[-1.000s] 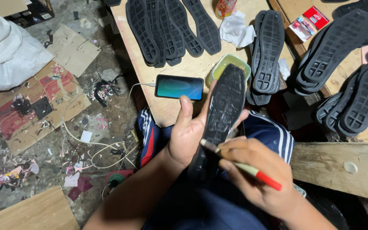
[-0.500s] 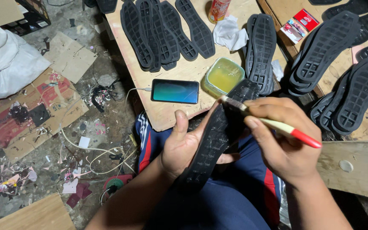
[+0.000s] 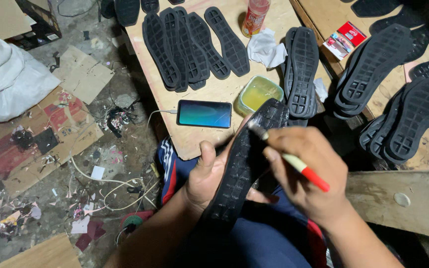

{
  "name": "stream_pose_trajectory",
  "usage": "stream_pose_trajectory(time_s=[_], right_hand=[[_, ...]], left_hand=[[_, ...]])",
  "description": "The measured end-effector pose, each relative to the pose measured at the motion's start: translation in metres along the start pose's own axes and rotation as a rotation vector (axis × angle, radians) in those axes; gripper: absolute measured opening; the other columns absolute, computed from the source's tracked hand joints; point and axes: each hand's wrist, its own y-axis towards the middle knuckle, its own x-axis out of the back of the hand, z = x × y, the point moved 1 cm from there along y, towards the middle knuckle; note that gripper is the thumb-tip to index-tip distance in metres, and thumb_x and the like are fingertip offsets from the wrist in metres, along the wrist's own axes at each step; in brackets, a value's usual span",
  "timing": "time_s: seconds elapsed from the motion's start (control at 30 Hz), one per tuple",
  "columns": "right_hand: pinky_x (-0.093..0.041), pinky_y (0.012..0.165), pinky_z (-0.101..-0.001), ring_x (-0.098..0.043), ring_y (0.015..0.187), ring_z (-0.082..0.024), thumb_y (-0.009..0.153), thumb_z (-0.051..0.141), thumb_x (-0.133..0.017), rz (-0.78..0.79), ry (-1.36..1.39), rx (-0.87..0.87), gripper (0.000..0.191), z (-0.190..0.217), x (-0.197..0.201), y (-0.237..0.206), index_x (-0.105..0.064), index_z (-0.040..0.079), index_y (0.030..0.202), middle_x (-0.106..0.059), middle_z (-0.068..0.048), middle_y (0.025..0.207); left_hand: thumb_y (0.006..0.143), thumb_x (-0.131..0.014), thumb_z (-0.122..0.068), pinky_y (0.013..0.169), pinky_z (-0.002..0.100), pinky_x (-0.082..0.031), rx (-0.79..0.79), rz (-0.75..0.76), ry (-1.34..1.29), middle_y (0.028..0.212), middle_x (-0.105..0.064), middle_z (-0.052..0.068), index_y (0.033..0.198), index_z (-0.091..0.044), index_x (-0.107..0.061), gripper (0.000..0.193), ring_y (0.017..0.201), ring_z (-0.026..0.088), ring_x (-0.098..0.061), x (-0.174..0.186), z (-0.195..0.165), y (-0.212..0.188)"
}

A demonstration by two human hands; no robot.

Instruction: The person sits on the floor and uses a brush to apply glue from a container onto the textured underside of rubber shoe soles, working on one sole at a time on their lap and placing finished soles on the workbench with other soles.

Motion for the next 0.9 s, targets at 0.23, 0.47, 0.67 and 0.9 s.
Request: stream_pose_trajectory(time_s=[0.23, 0.47, 0.67, 0.9], right_hand=[[-0.057, 0.084, -0.0290, -0.071, 0.095, -0.021, 0.094, -0.002, -0.076, -0.020, 0.080, -0.108, 0.017, -0.005, 0.003, -0.005, -0.066, -0.001, 0.109, -0.071, -0.013, 0.106], [-0.053, 0.075, -0.0235, -0.068, 0.084, -0.013, 0.100, -0.003, -0.072, -0.107, 0.075, -0.268, 0.013, -0.035, 0.006, -0.008, -0.068, -0.003, 0.113, -0.070, -0.012, 0.105], [-0.054, 0.083, -0.0203, -0.067, 0.089, -0.008, 0.106, 0.000, -0.069, -0.292, 0.327, -0.434, 0.012, -0.032, 0.006, -0.016, -0.066, -0.003, 0.118, -0.071, -0.007, 0.102], [-0.053, 0.081, -0.0231, -0.067, 0.086, -0.012, 0.102, 0.000, -0.074, -0.209, 0.096, -0.360, 0.010, -0.036, -0.004, -0.023, -0.069, -0.005, 0.108, -0.071, -0.010, 0.099]], left_hand=[[0.091, -0.051, -0.078, 0.107, 0.074, -0.040, 0.097, -0.013, 0.037, 0.175, -0.010, 0.004, 0.170, -0.030, 0.007, 0.110, 0.160, 0.027, -0.021, 0.002, -0.008, -0.008], [0.089, -0.055, -0.080, 0.104, 0.076, -0.038, 0.172, 0.049, 0.035, 0.175, -0.007, 0.011, 0.170, -0.032, 0.010, 0.114, 0.160, 0.038, -0.015, 0.015, -0.010, -0.020], [0.088, -0.058, -0.080, 0.101, 0.077, -0.039, 0.154, 0.025, -0.071, 0.175, -0.005, 0.014, 0.170, -0.031, 0.009, 0.117, 0.160, 0.042, -0.010, 0.021, -0.009, -0.024], [0.086, -0.064, -0.079, 0.098, 0.076, -0.044, 0.149, -0.040, 0.002, 0.176, -0.006, 0.015, 0.170, -0.031, 0.008, 0.121, 0.161, 0.047, -0.010, 0.019, -0.010, -0.030]])
